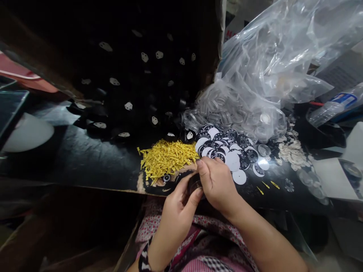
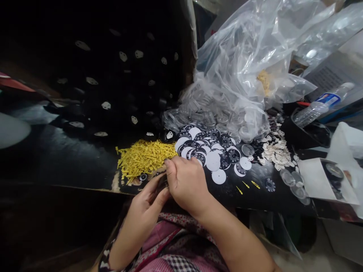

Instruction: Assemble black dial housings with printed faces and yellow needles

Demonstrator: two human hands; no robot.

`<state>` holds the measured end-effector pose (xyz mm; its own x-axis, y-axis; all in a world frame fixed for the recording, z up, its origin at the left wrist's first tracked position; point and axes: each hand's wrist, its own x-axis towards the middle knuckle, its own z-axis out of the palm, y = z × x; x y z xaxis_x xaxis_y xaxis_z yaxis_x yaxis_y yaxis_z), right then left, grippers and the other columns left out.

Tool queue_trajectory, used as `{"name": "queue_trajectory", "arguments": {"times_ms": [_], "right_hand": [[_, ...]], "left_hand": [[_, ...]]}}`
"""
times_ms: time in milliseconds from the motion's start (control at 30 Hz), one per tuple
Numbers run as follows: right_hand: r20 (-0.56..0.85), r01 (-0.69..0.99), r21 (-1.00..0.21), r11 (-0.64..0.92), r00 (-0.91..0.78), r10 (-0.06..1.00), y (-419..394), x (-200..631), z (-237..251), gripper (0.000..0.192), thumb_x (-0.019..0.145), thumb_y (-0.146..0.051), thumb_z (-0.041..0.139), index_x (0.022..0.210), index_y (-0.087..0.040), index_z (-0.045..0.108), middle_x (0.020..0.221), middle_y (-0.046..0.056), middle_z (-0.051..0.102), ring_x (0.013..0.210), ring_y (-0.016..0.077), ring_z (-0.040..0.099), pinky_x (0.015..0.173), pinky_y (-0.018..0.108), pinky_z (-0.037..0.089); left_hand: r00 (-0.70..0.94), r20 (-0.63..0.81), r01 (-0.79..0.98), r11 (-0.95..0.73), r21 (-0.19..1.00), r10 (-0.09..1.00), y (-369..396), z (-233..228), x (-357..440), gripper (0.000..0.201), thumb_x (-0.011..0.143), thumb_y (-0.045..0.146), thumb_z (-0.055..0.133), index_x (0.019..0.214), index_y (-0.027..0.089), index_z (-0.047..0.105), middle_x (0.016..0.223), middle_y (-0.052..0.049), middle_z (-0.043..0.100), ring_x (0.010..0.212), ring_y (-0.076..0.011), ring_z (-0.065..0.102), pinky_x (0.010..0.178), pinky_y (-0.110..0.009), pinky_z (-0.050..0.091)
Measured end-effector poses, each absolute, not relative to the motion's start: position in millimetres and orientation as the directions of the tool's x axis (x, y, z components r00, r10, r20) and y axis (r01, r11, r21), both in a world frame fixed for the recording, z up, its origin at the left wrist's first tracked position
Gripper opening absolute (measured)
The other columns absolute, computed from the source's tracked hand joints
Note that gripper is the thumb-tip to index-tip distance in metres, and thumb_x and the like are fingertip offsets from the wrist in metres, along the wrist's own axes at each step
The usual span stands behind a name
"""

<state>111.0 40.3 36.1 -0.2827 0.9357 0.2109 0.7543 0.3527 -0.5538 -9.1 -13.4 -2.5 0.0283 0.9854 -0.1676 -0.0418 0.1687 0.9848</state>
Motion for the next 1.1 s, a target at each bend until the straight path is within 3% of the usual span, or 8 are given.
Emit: {"name": "queue_trajectory", "arguments": {"times_ms": [167, 333, 433, 533, 633, 733, 933, 1100], "right_hand": [[0.234, 0.655, -0.656, 0.375, -0.295, 0.926, 39.0, 93.2, 29.2, 0.041, 0.102, -0.03, 0.029, 0.068, -0.02, 0.05, 0.062, 0.001, 0.057, 0.06, 0.0149, 0.051, 0.064, 0.028, 0.035], [0.04, 0.516, -0.805, 0.293, -0.446, 0.894, 40.3, 95.2, 27.1, 0.035, 0.1, -0.039, 0.039, 0.08, -0.021, 0.061, 0.079, 0.003, 0.068, 0.075, 0.0179, 0.061, 0.07, 0.029, 0.042], [0.0, 0.53, -0.815, 0.236, -0.405, 0.914, 39.5, 98.7, 27.7, 0.028, 0.099, -0.037, 0.041, 0.09, -0.021, 0.063, 0.086, 0.004, 0.07, 0.08, 0.0204, 0.063, 0.072, 0.032, 0.045], [0.018, 0.514, -0.793, 0.328, -0.518, 0.855, 34.3, 90.9, 29.1, 0.024, 0.096, -0.03, 0.045, 0.08, -0.023, 0.061, 0.079, 0.003, 0.068, 0.077, 0.0211, 0.063, 0.072, 0.033, 0.045], [0.053, 0.47, -0.783, 0.407, -0.602, 0.797, 29.6, 87.4, 28.1, 0.028, 0.096, -0.031, 0.045, 0.073, -0.024, 0.059, 0.074, 0.002, 0.067, 0.072, 0.021, 0.062, 0.069, 0.034, 0.046], [0.068, 0.473, -0.806, 0.355, -0.522, 0.85, 29.1, 99.7, 21.7, 0.028, 0.095, -0.038, 0.046, 0.076, -0.026, 0.063, 0.078, 0.003, 0.07, 0.073, 0.0222, 0.066, 0.067, 0.034, 0.05], [-0.039, 0.557, -0.801, 0.219, -0.413, 0.91, 12.7, 129.7, 27.2, 0.027, 0.094, -0.037, 0.048, 0.079, -0.026, 0.067, 0.077, 0.003, 0.073, 0.07, 0.0217, 0.068, 0.062, 0.032, 0.053], [-0.125, 0.712, -0.669, 0.211, -0.388, 0.913, 16.0, 151.8, 38.2, 0.018, 0.096, -0.026, 0.05, 0.092, -0.021, 0.067, 0.091, 0.005, 0.071, 0.087, 0.0215, 0.066, 0.08, 0.035, 0.051]], "left_hand": [[-0.063, -0.235, -0.05, 0.232, 0.971, 0.97, -18.2, 4.6, -20.6, 0.035, 0.088, 0.039, 0.06, 0.118, 0.022, 0.067, 0.127, -0.008, 0.068, 0.117, -0.0265, 0.063, 0.101, -0.038, 0.05], [-0.117, -0.371, 0.034, 0.377, 0.926, 0.921, -59.6, -7.9, -84.9, 0.036, 0.087, 0.039, 0.062, 0.12, 0.026, 0.066, 0.128, -0.007, 0.067, 0.122, -0.0288, 0.06, 0.11, -0.047, 0.041], [-0.475, -0.068, 0.374, 0.272, 0.887, 0.877, -73.6, -15.2, -130.9, 0.035, 0.085, 0.038, 0.064, 0.12, 0.032, 0.066, 0.138, -0.006, 0.059, 0.135, -0.0328, 0.046, 0.117, -0.051, 0.027], [-0.385, 0.223, 0.644, 0.087, 0.76, 0.895, -42.0, -9.3, -151.5, 0.037, 0.09, 0.032, 0.057, 0.127, 0.03, 0.061, 0.14, -0.007, 0.057, 0.135, -0.0312, 0.045, 0.116, -0.05, 0.028], [-0.296, 0.308, 0.699, -0.015, 0.715, 0.904, 23.5, 4.3, -152.3, 0.037, 0.093, 0.031, 0.051, 0.128, 0.022, 0.059, 0.131, -0.011, 0.063, 0.126, -0.0273, 0.054, 0.111, -0.047, 0.036], [-0.282, 0.35, 0.718, -0.046, 0.695, 0.893, 81.9, 13.3, -151.9, 0.034, 0.087, 0.027, 0.062, 0.12, 0.019, 0.064, 0.131, -0.014, 0.061, 0.129, -0.0296, 0.05, 0.112, -0.048, 0.033], [-0.396, 0.244, 0.495, -0.019, 0.869, 0.885, 89.6, 17.5, -146.7, 0.019, 0.076, 0.025, 0.075, 0.092, 0.019, 0.066, 0.1, -0.008, 0.067, 0.11, -0.0281, 0.059, 0.108, -0.051, 0.035], [-0.48, -0.104, -0.099, 0.064, 0.993, 0.871, 40.9, 22.0, -115.6, 0.025, 0.088, 0.043, 0.061, 0.108, 0.028, 0.055, 0.104, -0.001, 0.066, 0.097, -0.019, 0.066, 0.093, -0.038, 0.052]]}}
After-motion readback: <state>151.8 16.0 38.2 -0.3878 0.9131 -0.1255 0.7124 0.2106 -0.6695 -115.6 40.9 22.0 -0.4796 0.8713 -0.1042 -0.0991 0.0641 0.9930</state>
